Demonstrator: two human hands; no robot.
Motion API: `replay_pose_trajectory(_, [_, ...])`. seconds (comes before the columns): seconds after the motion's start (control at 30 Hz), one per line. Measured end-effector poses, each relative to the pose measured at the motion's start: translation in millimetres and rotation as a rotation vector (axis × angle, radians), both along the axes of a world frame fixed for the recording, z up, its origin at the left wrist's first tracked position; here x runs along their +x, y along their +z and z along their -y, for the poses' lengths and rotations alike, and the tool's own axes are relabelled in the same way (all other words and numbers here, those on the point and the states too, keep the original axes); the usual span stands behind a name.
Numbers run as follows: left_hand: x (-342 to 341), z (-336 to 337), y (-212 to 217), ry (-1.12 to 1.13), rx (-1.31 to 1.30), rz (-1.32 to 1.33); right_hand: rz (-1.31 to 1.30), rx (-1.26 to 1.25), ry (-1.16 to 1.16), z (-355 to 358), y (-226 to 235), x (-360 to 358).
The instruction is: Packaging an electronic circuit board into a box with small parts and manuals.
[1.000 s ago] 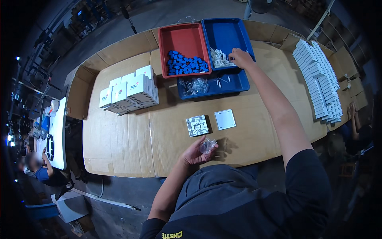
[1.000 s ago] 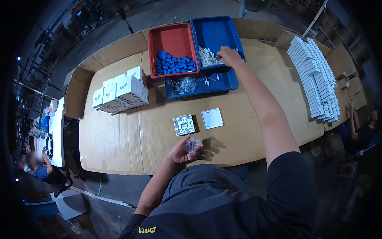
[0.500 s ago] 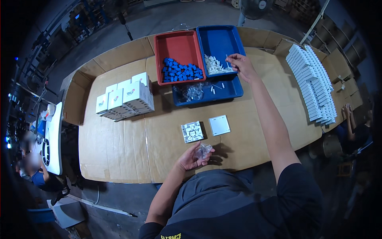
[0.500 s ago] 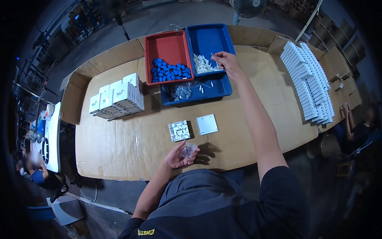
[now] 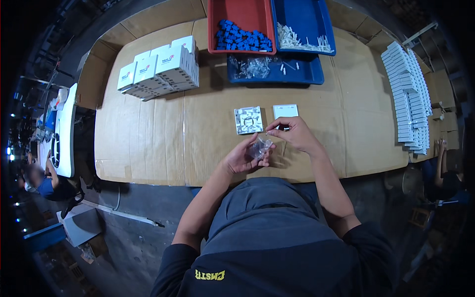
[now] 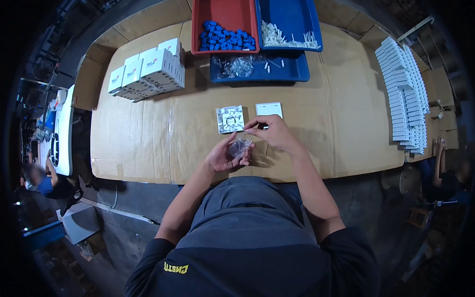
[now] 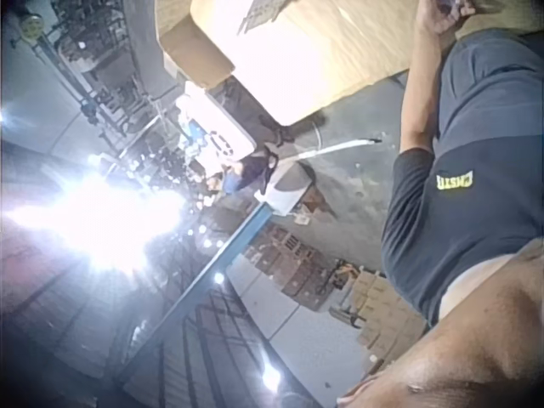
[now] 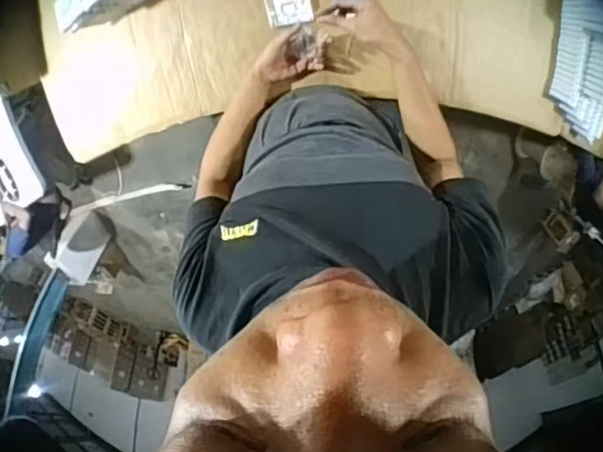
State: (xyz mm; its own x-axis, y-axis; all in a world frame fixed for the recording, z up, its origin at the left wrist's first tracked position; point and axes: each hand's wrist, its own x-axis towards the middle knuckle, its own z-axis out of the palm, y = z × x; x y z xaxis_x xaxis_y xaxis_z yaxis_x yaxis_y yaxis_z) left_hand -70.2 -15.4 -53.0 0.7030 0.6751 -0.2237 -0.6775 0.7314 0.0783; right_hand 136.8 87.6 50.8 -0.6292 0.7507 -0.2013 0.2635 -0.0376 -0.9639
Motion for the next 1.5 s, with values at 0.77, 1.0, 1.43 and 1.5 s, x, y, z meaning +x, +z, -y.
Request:
replay_pose_trajectory(0.77, [-2,11,-5,0.072,0.116,-0.002,0.155,-0.079,0.428,17,7,-23])
replay_pose_trajectory(1.0, [-2,12,-3,0.057,0.080,-0.082,0.228,0.126,0.498,22,-20,-24])
replay_pose_trajectory(1.43, [-2,15,-7,0.062,0.126,0.027,0.182,-0.225,0.432,5,6,-28])
replay_pose_trajectory(1.5, [3,6,0,-0.013,0.101,0.061,0.129,-0.127,0.380,-31,-10,-8])
